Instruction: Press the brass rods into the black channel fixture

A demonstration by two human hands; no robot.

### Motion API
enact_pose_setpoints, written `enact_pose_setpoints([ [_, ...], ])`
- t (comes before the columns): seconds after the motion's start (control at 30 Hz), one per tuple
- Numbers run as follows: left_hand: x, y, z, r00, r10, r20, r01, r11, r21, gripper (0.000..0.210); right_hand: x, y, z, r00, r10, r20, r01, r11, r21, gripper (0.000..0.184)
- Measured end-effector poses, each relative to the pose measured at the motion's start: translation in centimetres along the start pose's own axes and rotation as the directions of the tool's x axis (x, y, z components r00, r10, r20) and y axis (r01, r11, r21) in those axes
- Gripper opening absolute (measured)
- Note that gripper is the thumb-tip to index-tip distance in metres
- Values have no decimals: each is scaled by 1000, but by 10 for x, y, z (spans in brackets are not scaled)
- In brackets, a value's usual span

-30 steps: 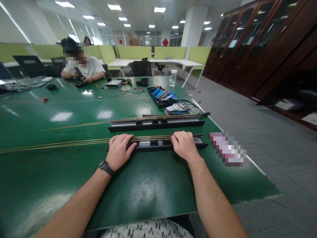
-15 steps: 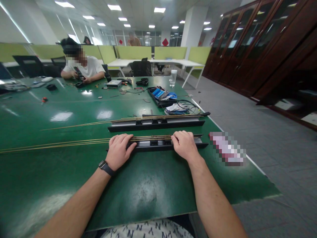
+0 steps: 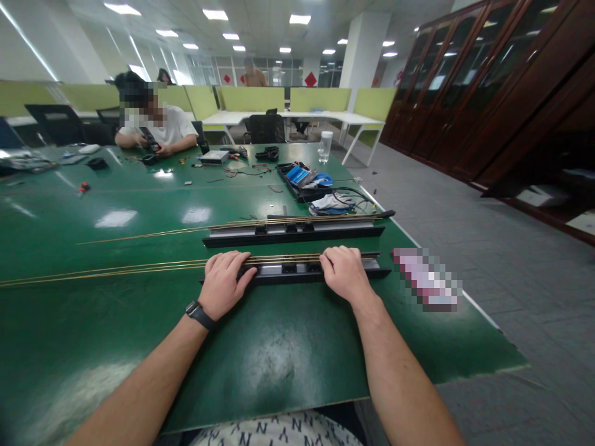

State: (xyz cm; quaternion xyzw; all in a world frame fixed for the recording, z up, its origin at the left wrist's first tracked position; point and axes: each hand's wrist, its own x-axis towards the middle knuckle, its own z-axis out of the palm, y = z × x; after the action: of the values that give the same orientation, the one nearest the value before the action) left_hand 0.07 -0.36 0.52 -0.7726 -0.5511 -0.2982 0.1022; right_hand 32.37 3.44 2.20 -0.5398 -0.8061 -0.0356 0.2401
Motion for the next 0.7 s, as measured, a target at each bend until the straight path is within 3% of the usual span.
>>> enact_pose_setpoints([
  [0.7,-1,0,1,1000,4,4,-4,1000,5,37,0,3,0,1000,17,11,-17,1000,-14,32],
])
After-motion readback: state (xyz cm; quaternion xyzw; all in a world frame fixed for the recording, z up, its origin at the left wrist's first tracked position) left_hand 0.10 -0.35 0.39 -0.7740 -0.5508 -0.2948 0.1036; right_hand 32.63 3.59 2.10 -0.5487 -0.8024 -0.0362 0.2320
